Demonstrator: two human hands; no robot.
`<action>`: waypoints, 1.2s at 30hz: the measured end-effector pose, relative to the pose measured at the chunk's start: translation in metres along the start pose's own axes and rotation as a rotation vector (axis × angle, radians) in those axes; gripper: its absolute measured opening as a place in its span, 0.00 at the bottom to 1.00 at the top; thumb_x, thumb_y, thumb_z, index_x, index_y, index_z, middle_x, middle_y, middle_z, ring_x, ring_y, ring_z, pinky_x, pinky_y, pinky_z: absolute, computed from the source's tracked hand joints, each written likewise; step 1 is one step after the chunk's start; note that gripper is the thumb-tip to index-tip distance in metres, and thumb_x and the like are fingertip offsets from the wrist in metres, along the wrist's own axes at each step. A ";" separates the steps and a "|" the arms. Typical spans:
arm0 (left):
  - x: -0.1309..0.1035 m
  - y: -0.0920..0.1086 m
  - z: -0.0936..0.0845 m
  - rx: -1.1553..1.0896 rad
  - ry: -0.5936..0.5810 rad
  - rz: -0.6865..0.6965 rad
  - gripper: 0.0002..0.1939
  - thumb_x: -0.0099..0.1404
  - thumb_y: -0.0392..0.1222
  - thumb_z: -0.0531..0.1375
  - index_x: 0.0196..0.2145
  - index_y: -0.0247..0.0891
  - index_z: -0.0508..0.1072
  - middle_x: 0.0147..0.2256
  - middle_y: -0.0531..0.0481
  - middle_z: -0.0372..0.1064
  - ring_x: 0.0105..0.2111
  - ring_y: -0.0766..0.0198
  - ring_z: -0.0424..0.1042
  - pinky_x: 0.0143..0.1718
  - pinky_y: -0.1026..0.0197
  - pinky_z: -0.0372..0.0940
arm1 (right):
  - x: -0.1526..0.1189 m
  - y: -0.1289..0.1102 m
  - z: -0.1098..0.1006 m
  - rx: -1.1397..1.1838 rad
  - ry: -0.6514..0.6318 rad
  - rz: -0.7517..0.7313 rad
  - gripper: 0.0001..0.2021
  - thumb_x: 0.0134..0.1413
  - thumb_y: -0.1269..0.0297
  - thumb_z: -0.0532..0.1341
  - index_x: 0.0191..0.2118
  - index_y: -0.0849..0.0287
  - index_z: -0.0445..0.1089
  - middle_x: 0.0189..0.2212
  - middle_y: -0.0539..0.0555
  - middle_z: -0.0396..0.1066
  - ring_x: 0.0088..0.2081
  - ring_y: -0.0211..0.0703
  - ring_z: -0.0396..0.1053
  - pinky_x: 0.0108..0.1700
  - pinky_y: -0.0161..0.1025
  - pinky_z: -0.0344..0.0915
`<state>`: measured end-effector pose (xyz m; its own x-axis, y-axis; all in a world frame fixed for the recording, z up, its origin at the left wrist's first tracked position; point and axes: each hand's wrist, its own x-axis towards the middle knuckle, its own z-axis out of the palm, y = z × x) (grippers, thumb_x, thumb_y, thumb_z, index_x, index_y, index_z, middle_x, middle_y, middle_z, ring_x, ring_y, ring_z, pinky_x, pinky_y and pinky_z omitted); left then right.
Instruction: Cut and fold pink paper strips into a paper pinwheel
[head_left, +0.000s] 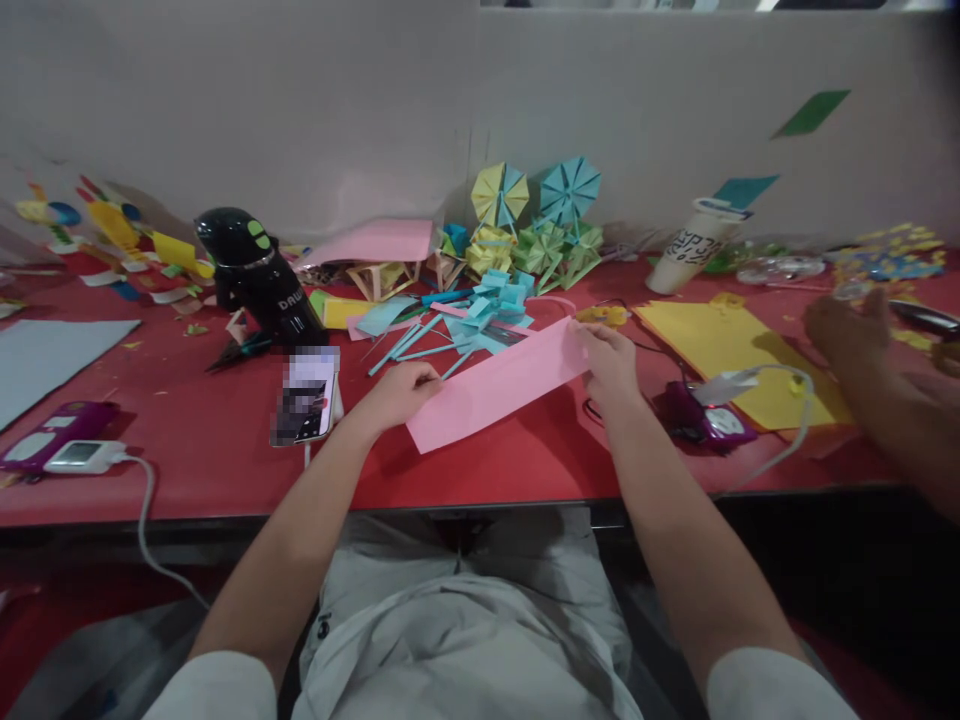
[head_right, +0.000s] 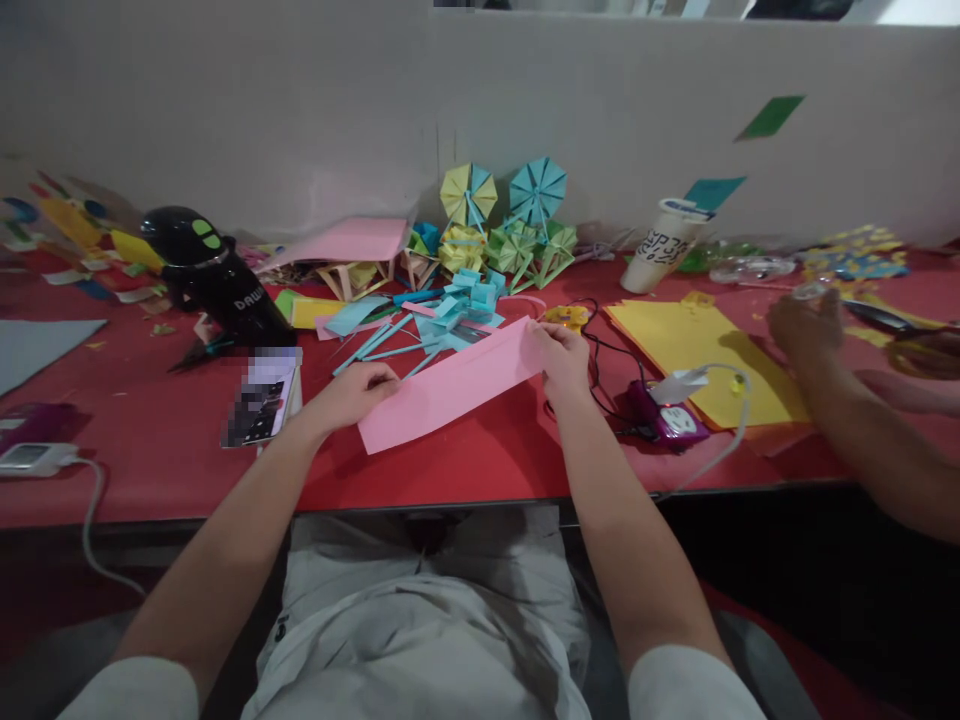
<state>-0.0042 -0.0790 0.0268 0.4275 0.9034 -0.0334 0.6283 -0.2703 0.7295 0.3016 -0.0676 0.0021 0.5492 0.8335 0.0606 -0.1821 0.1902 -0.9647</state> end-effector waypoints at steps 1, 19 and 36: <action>0.000 -0.001 -0.001 0.007 0.006 -0.003 0.11 0.63 0.45 0.57 0.28 0.36 0.72 0.26 0.51 0.67 0.28 0.65 0.63 0.29 0.61 0.54 | 0.000 0.000 -0.001 -0.001 0.005 0.007 0.13 0.33 0.61 0.72 0.22 0.59 0.69 0.19 0.47 0.69 0.22 0.34 0.63 0.25 0.33 0.60; -0.001 -0.011 -0.027 0.245 -0.019 0.041 0.08 0.64 0.38 0.54 0.31 0.39 0.72 0.33 0.48 0.74 0.34 0.61 0.69 0.35 0.61 0.58 | -0.024 -0.013 0.013 -0.800 -0.517 -0.692 0.14 0.55 0.59 0.61 0.47 0.55 0.74 0.45 0.59 0.75 0.49 0.53 0.70 0.54 0.51 0.62; 0.014 -0.005 -0.005 0.371 -0.040 0.219 0.10 0.65 0.39 0.56 0.38 0.39 0.78 0.41 0.45 0.76 0.43 0.56 0.72 0.45 0.57 0.62 | -0.029 -0.003 0.054 -0.980 -1.149 -0.362 0.08 0.57 0.64 0.59 0.31 0.58 0.74 0.28 0.52 0.74 0.29 0.40 0.67 0.33 0.36 0.59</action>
<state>-0.0046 -0.0629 0.0263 0.5971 0.7997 0.0633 0.7080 -0.5624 0.4272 0.2418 -0.0642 0.0169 -0.5379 0.8423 0.0338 0.6552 0.4429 -0.6120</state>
